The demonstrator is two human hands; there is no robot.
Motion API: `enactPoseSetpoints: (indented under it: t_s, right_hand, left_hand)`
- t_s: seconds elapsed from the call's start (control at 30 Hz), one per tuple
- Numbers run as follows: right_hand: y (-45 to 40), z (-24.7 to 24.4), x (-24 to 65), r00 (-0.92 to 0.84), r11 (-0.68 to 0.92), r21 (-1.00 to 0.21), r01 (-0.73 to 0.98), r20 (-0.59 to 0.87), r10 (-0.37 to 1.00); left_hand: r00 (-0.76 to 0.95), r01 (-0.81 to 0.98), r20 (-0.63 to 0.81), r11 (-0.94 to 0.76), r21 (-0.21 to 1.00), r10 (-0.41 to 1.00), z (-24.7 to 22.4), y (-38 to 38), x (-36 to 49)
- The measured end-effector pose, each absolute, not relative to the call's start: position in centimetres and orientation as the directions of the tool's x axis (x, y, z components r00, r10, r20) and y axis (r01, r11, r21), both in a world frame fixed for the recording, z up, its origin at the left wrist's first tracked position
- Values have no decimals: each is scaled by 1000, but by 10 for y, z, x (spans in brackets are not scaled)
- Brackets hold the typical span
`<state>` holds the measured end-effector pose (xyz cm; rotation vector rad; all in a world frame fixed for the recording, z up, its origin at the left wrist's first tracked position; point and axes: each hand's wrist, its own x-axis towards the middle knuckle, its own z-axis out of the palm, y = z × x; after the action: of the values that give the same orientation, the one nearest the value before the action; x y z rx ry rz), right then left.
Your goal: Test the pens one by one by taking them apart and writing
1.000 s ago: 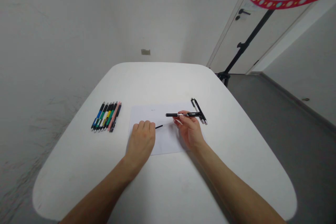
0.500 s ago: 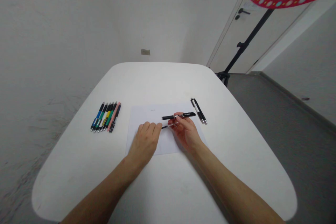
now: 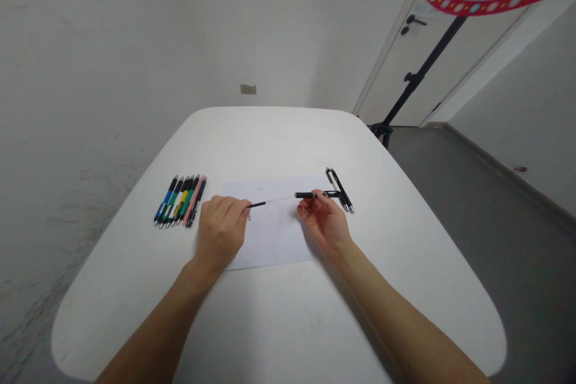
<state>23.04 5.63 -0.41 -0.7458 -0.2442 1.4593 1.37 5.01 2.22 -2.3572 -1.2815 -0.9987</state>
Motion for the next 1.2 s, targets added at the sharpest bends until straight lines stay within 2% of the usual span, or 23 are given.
enactPoseSetpoints:
  t_s: [0.3,0.67,0.93,1.2]
  right_hand:
    - [55,-4,230,127,-72,-603,-794,-281,951]
    - [52,-2,227,144,-70,-704,-707,-240,960]
    - [43,1,215,6,-174,-765,-620,-226,974]
    - [39,1,211,-75,-220,-761,-610,-221,972]
  left_hand:
    - [344,817,683,-564,120,644,20,51,13]
    - [388,805,692,-590,68,609,21,51,13]
    - [457,686,676,-713,145,578,14,46,24]
    - [408,634,739,-749,193,536,9,45,28]
